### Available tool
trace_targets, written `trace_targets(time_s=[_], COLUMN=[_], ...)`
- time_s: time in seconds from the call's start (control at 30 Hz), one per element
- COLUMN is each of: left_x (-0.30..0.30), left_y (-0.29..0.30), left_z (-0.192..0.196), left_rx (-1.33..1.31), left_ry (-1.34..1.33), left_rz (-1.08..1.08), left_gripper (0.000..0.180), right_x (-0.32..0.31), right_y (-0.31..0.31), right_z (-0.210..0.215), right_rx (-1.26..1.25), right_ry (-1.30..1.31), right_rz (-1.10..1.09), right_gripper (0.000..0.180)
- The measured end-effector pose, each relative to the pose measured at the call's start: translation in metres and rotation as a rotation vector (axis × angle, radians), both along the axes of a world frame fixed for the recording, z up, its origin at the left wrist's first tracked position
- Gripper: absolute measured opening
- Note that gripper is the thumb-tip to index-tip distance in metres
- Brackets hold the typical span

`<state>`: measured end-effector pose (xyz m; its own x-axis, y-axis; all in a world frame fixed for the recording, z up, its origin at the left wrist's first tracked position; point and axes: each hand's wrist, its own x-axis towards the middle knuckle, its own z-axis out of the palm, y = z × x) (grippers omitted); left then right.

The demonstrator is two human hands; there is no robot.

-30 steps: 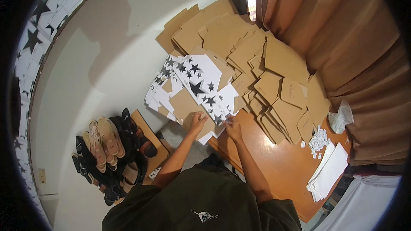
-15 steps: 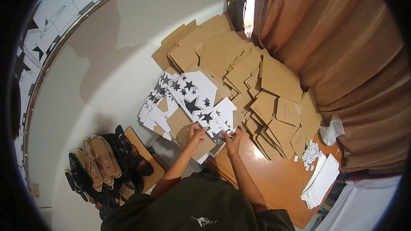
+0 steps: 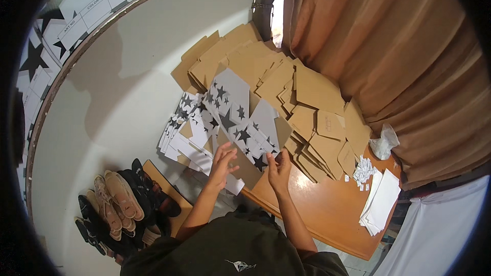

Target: Assembling cardboard shoe boxes from flat templates and lining them with tissue paper.

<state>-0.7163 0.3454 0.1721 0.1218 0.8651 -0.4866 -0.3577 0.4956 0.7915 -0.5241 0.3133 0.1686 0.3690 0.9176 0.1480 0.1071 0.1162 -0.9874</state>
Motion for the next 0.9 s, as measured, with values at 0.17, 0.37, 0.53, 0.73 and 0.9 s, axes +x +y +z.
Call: trace_targets(time_s=[0.17, 0.37, 0.53, 0.73, 0.9], left_x=[0.003, 0.038, 0.093, 0.160, 0.189], left_y=[-0.004, -0.026, -0.068, -0.137, -0.216], left_z=[0.028, 0.032, 0.036, 0.004, 0.003], left_rx=[0.589, 0.295, 0.132, 0.106, 0.166], left_ry=[0.521, 0.089, -0.246, -0.437, -0.614], left_rz=[0.050, -0.180, -0.381, -0.525, -0.698], left_gripper=[0.042, 0.066, 0.095, 0.096, 0.098], right_x=[0.048, 0.088, 0.084, 0.095, 0.107], right_y=[-0.032, -0.110, -0.199, -0.313, -0.399], right_z=[0.031, 0.043, 0.038, 0.017, 0.023], right_rx=[0.089, 0.093, 0.187, 0.293, 0.269], right_ry=[0.230, 0.065, -0.261, -0.331, -0.414], right_rz=[-0.057, -0.143, -0.237, -0.237, -0.219], right_gripper=[0.020, 0.010, 0.014, 0.025, 0.037])
